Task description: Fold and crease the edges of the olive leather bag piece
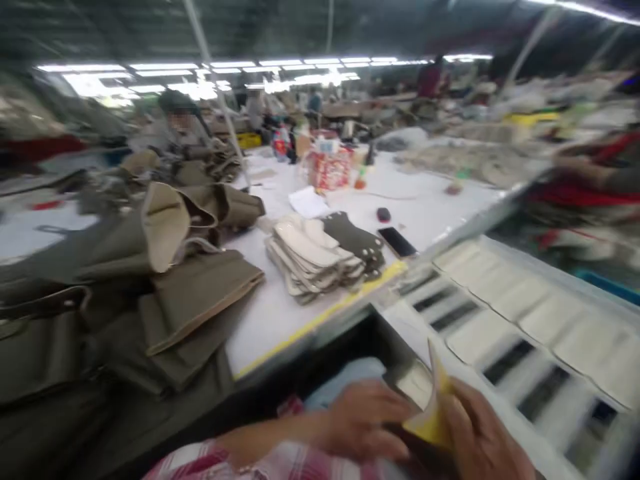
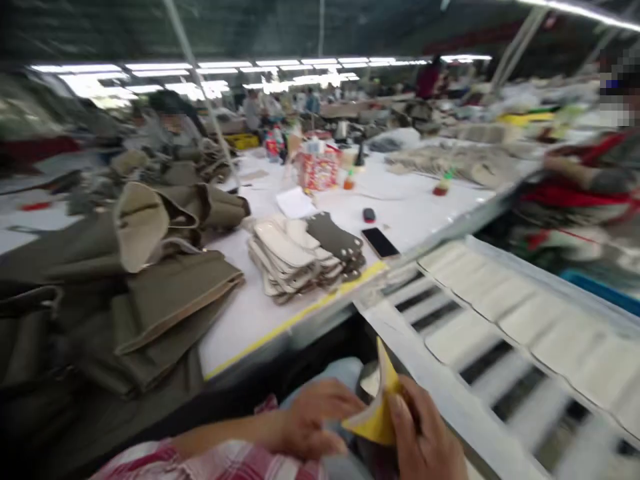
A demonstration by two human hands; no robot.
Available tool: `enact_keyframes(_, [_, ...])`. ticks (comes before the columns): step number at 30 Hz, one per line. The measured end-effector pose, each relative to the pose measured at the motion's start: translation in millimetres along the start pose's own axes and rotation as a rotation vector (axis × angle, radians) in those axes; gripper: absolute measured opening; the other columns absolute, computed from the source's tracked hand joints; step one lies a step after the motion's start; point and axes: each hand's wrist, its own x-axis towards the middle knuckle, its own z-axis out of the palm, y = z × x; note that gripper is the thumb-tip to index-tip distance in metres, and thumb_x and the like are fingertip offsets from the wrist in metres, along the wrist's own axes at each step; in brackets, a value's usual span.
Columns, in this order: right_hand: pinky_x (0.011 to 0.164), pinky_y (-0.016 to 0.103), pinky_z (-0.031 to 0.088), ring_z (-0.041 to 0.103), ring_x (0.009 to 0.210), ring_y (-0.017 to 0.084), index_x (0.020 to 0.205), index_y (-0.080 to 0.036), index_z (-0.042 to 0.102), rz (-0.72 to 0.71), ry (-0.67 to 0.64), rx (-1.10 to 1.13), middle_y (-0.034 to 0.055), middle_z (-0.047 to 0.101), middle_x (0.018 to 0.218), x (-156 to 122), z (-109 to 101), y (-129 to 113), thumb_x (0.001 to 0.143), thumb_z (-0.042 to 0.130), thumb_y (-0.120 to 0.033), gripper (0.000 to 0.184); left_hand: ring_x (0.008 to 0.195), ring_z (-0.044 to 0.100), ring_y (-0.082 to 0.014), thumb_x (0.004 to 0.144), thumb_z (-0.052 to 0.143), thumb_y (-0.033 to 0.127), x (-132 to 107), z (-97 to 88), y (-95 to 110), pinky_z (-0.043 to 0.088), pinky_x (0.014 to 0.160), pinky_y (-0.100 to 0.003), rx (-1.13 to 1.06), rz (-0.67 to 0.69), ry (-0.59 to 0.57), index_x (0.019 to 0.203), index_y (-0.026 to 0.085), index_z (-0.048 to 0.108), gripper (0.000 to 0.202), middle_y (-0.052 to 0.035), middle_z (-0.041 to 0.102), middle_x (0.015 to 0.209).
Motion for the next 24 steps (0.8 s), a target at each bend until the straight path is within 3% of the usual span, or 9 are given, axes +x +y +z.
enact_keyframes(1, [0.077, 0.031, 0.050, 0.061, 0.093, 0.022, 0.099, -0.024, 0.058, 0.058, 0.002, 0.011, 0.0039, 0.065, 0.101, -0.4, -14.3, 12.5, 0.084, 0.028, -0.060, 0.050, 0.086, 0.061, -0.0181, 0.092, 0.027, 0.054, 0.9, 5.5, -6.8, 0.049, 0.078, -0.030, -0.107, -0.059, 0.058, 0.099, 0.020, 0.064, 0.051, -0.0077, 0.066, 0.095])
enact_keyframes(3, [0.074, 0.029, 0.049, 0.061, 0.093, 0.022, 0.095, -0.022, 0.060, 0.169, -0.058, -0.003, 0.0051, 0.065, 0.102, 2.4, -40.0, 36.5, 0.087, 0.023, -0.058, 0.052, 0.088, 0.060, -0.0192, 0.094, 0.028, 0.044, 5.2, 7.9, -30.6, 0.047, 0.082, -0.031, -0.186, -0.390, 0.269, 0.095, 0.018, 0.066, 0.046, -0.0068, 0.067, 0.093])
enact_keyframes(5, [0.065, 0.028, 0.048, 0.062, 0.083, 0.022, 0.089, -0.023, 0.062, 0.253, -0.151, -0.047, 0.0046, 0.067, 0.092, 6.2, -57.3, 59.7, 0.088, 0.024, -0.059, 0.053, 0.092, 0.059, -0.0200, 0.091, 0.040, 0.042, 11.9, 9.8, -60.6, 0.045, 0.086, -0.032, -0.223, -0.591, 0.287, 0.095, 0.016, 0.066, 0.037, -0.0073, 0.066, 0.097])
enact_keyframes(8, [0.055, 0.029, 0.043, 0.060, 0.065, 0.021, 0.081, -0.023, 0.063, 0.276, -0.269, -0.118, 0.0034, 0.066, 0.072, 11.2, -62.4, 87.4, 0.087, 0.026, -0.061, 0.054, 0.107, 0.054, -0.0221, 0.084, 0.054, 0.042, 20.1, 27.6, -95.1, 0.039, 0.096, -0.035, -0.424, -0.728, 0.164, 0.106, 0.016, 0.063, 0.035, -0.0086, 0.062, 0.112])
enact_keyframes(12, [0.054, 0.030, 0.037, 0.057, 0.060, 0.020, 0.072, -0.023, 0.062, 0.238, -0.381, -0.293, 0.0035, 0.063, 0.066, 25.7, -46.3, 100.3, 0.088, 0.022, -0.059, 0.056, 0.115, 0.050, -0.0253, 0.079, 0.059, 0.040, 23.7, 67.6, -106.4, 0.035, 0.100, -0.037, -0.779, -0.792, -0.051, 0.111, 0.014, 0.062, 0.041, -0.0110, 0.059, 0.118])
enact_keyframes(15, [0.055, 0.030, 0.035, 0.057, 0.063, 0.020, 0.065, -0.022, 0.059, 0.148, -0.440, -0.418, 0.0041, 0.064, 0.068, 44.2, -33.4, 96.6, 0.091, 0.021, -0.055, 0.056, 0.110, 0.053, -0.0277, 0.079, 0.058, 0.041, 26.3, 84.0, -104.2, 0.036, 0.098, -0.039, -0.948, -0.809, -0.187, 0.110, 0.010, 0.063, 0.045, -0.0133, 0.061, 0.114])
enact_keyframes(24, [0.067, 0.033, 0.032, 0.056, 0.070, 0.019, 0.069, -0.017, 0.061, -0.225, -0.422, -0.620, 0.0064, 0.063, 0.072, 82.2, -4.1, 79.8, 0.093, 0.029, -0.047, 0.050, 0.103, 0.056, -0.0283, 0.072, 0.056, 0.027, 44.2, 81.3, -100.0, 0.040, 0.091, -0.035, -0.972, -0.756, -0.346, 0.108, 0.010, 0.064, 0.041, -0.0106, 0.064, 0.108])
